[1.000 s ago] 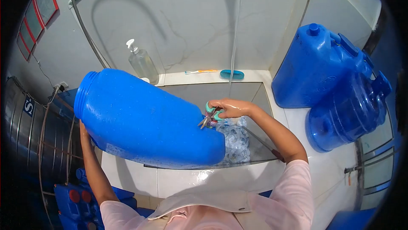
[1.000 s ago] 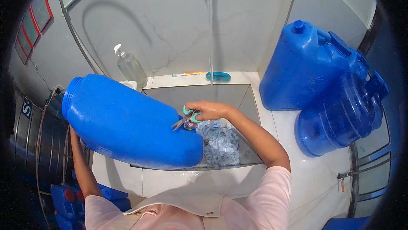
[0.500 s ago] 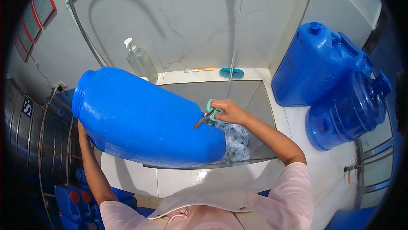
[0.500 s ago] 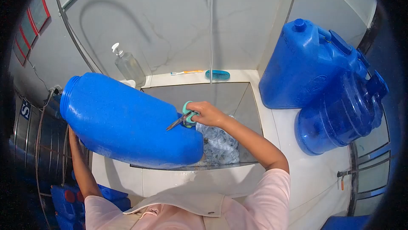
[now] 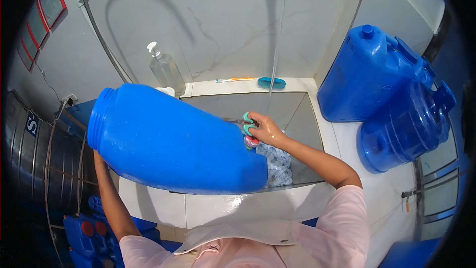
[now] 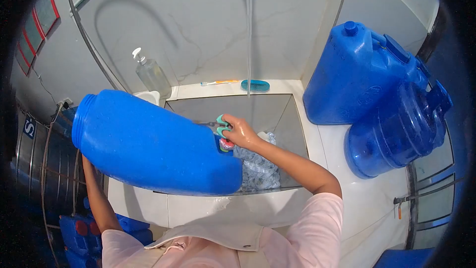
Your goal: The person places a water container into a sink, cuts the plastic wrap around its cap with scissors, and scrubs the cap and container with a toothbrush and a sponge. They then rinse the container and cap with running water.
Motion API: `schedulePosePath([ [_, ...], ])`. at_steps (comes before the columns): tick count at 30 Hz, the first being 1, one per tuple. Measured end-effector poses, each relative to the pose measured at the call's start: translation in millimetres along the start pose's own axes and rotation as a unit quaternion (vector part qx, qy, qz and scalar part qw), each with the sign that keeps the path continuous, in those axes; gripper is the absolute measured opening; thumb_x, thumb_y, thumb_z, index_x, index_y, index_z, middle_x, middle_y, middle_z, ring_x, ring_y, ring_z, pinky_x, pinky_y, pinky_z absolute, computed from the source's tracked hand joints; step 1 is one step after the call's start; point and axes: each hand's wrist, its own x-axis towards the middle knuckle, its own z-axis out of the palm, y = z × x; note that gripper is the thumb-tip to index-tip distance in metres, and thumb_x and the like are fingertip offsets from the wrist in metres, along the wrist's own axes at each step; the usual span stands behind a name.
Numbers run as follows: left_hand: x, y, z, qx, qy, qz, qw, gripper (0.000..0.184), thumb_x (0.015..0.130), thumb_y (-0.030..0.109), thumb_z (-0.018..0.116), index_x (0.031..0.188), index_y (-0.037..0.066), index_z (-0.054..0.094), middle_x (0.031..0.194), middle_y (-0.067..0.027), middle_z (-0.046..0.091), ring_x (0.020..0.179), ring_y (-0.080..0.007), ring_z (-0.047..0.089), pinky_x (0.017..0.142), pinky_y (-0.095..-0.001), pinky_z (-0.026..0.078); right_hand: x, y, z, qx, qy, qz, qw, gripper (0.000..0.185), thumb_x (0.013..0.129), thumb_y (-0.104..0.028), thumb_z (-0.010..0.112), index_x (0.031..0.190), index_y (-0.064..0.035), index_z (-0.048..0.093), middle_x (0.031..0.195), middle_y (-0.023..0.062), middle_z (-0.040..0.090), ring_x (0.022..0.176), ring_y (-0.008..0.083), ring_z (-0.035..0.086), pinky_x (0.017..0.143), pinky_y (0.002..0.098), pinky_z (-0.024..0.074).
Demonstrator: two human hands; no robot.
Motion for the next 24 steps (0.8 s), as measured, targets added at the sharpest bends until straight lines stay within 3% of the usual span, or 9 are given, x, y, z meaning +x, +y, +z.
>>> schedulePosePath([
  [4, 0.3, -1.6, 2.0, -0.006, 0.001, 0.002, 1.000, 0.016, 0.061, 0.003, 0.055, 0.075, -0.004, 0.060, 0.057, -0.0077, 0.053, 0.055, -0.0084, 0.047, 0.052, -0.0256, 0.040, 2.9, 11.9, -4.5, 0.145, -0.041, 0.147, 0.978, 0.006, 0.079, -0.003, 0.055, 0.085, -0.0013, 0.053, 0.072, -0.0007, 0.053, 0.060, 0.0068, 0.046, 0.054, 0.0224, 0.0391],
  [8, -6.9, -10.1, -1.5, -0.012, 0.006, 0.005, 1.000, 0.016, 0.061, 0.002, 0.055, 0.075, -0.004, 0.060, 0.057, -0.0077, 0.053, 0.055, -0.0084, 0.048, 0.053, -0.0256, 0.040, -5.7, 66.7, 9.6, 0.250, 0.023, 0.280, 0.927, 0.005, 0.079, -0.006, 0.057, 0.083, -0.0019, 0.056, 0.069, -0.0002, 0.052, 0.058, 0.0066, 0.045, 0.049, 0.0265, 0.0376],
  [10, -17.4, -21.0, -8.8, -0.020, 0.012, 0.008, 1.000, 0.017, 0.061, 0.002, 0.055, 0.075, -0.004, 0.060, 0.057, -0.0078, 0.053, 0.055, -0.0085, 0.048, 0.053, -0.0256, 0.040, -28.0, 109.8, 14.7, 0.083, 0.065, 0.360, 0.927, 0.009, 0.077, -0.009, 0.059, 0.082, -0.0016, 0.060, 0.070, 0.0066, 0.058, 0.060, 0.0132, 0.054, 0.051, 0.0313, 0.0422],
  [14, -34.5, -11.4, -22.4, -0.048, 0.026, 0.024, 0.998, 0.017, 0.061, 0.002, 0.055, 0.076, -0.004, 0.060, 0.057, -0.0079, 0.053, 0.055, -0.0085, 0.048, 0.053, -0.0256, 0.040, -76.6, 184.9, 4.1, -0.299, 0.089, 0.284, 0.907, 0.021, 0.073, -0.019, 0.063, 0.084, -0.0017, 0.065, 0.078, 0.0201, 0.063, 0.079, 0.0298, 0.064, 0.069, 0.0426, 0.0494],
  [17, -32.2, 41.2, -13.4, -0.061, 0.011, 0.064, 0.996, 0.017, 0.060, 0.002, 0.055, 0.076, -0.004, 0.060, 0.058, -0.0079, 0.054, 0.055, -0.0085, 0.048, 0.053, -0.0256, 0.040, -76.7, 171.4, -33.1, -0.404, 0.000, 0.261, 0.877, 0.025, 0.076, -0.023, 0.063, 0.083, 0.0014, 0.064, 0.073, 0.0175, 0.064, 0.068, 0.0269, 0.065, 0.065, 0.0406, 0.0519],
  [18, -33.1, 60.7, -6.7, -0.066, -0.001, 0.081, 0.995, 0.017, 0.060, 0.002, 0.055, 0.076, -0.004, 0.060, 0.058, -0.0080, 0.054, 0.055, -0.0085, 0.048, 0.053, -0.0256, 0.040, -66.5, 167.8, -45.6, -0.406, 0.002, 0.258, 0.877, 0.025, 0.076, -0.023, 0.063, 0.083, 0.0014, 0.064, 0.073, 0.0175, 0.064, 0.068, 0.0269, 0.065, 0.065, 0.0406, 0.0519],
  [20, -40.6, 97.5, 11.3, -0.068, -0.051, 0.104, 0.991, 0.018, 0.060, 0.002, 0.054, 0.076, -0.004, 0.060, 0.058, -0.0080, 0.054, 0.055, -0.0086, 0.048, 0.053, -0.0256, 0.040, -40.9, 160.1, -70.3, -0.161, -0.054, 0.417, 0.893, 0.035, 0.080, -0.024, 0.061, 0.092, 0.0083, 0.056, 0.069, 0.0180, 0.063, 0.050, 0.0258, 0.062, 0.050, 0.0385, 0.0517],
  [22, -53.1, 124.8, 37.8, -0.047, -0.110, 0.122, 0.985, 0.018, 0.060, 0.002, 0.054, 0.076, -0.004, 0.060, 0.058, -0.0081, 0.054, 0.055, -0.0086, 0.048, 0.053, -0.0256, 0.040, -19.8, 137.4, -94.2, -0.090, 0.008, 0.397, 0.913, 0.043, 0.082, -0.024, 0.059, 0.100, 0.0114, 0.043, 0.062, 0.0162, 0.060, 0.040, 0.0238, 0.058, 0.038, 0.0350, 0.0475],
  [24, -66.2, 131.3, 70.1, 0.002, -0.167, 0.135, 0.977, 0.020, 0.060, 0.004, 0.056, 0.079, -0.003, 0.062, 0.059, -0.0124, 0.057, 0.054, -0.0141, 0.053, 0.054, -0.0288, 0.043, 7.1, 130.4, -115.9, -0.124, -0.005, 0.335, 0.934, 0.033, 0.082, -0.021, 0.060, 0.093, 0.0032, 0.041, 0.062, 0.0145, 0.059, 0.044, 0.0203, 0.058, 0.033, 0.0337, 0.0433],
])
